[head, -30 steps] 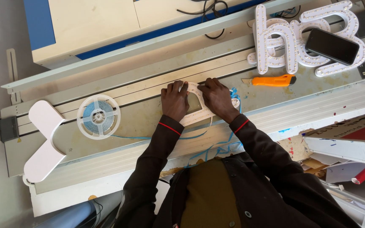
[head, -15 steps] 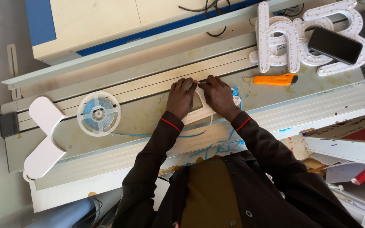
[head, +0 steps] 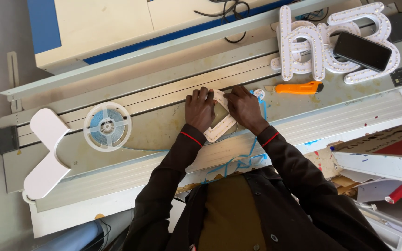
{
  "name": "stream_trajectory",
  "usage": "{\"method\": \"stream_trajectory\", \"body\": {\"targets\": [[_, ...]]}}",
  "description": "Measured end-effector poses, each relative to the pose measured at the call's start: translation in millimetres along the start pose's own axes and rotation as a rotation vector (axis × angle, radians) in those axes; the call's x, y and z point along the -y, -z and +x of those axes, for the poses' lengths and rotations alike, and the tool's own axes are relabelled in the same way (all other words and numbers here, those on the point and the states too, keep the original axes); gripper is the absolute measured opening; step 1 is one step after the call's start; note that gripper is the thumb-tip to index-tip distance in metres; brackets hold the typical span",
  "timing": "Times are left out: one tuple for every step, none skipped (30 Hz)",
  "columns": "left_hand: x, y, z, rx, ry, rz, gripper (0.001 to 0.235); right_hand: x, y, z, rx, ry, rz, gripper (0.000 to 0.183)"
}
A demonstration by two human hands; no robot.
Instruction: Applying adhesive LED strips to the back of cut-out sign letters to create illuminated signage.
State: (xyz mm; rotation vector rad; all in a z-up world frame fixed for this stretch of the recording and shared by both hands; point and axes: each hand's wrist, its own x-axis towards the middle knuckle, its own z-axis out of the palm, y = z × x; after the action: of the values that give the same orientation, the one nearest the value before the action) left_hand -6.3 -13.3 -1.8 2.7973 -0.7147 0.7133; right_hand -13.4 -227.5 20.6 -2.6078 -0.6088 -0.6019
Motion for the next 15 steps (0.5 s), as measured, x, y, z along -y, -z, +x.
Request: {"method": "stream_trajectory", "body": {"targets": [[-1,1,1,0.002,-0.004,-0.005,0.034,2,1,0,0.002,-0.006,-0.003,0.018],[-2,2,1,-0.007,-0.001,0.002,0.034,4,2,0,-0.014,-0.003,-0.017,0.019],[-3,4,1,-0.016,0.002,0.009,0.033,7,2,1,-0.03,0.0,-0.03,0.02],[-4,5,1,-0.014,0.003,0.007,0.033,8,1,1,-0.027,-0.001,-0.03,0.02],[-5,7,1,-0.013,-0.001,0.018,0.035,8,-1,0,-0.037,0.011,-0.056,0.021],[-5,9,1,-0.013,-0.002,0.029,0.036,9,-2,0,-0.046,0.026,-0.08,0.022],[-6,10,2,-0.012,0.001,0.029,0.036,9,-1,3,-0.043,0.028,-0.079,0.022],[-7,11,1,0.014,-0.014,-0.029,0.042,10,0,3,-0.032,0.035,-0.098,0.022],[-9,13,0,0.039,-0.029,-0.087,0.051,11,2,2,-0.021,0.042,-0.116,0.022],[-9,6,-1,0.041,-0.034,-0.091,0.051,11,-1,2,-0.021,0.036,-0.119,0.022],[-9,0,-2,0.065,-0.062,-0.117,0.045,11,-2,1,-0.027,0.035,-0.099,0.024],[-9,-5,-2,0.084,-0.089,-0.14,0.039,10,-3,1,-0.036,0.038,-0.079,0.026],[-10,-2,0,0.082,-0.092,-0.142,0.039,10,2,2,-0.037,0.037,-0.082,0.026],[-10,2,1,0.093,-0.085,-0.135,0.037,10,7,2,-0.025,0.049,-0.07,0.025],[-9,6,3,0.104,-0.078,-0.127,0.036,11,12,3,-0.013,0.061,-0.058,0.024]]}}
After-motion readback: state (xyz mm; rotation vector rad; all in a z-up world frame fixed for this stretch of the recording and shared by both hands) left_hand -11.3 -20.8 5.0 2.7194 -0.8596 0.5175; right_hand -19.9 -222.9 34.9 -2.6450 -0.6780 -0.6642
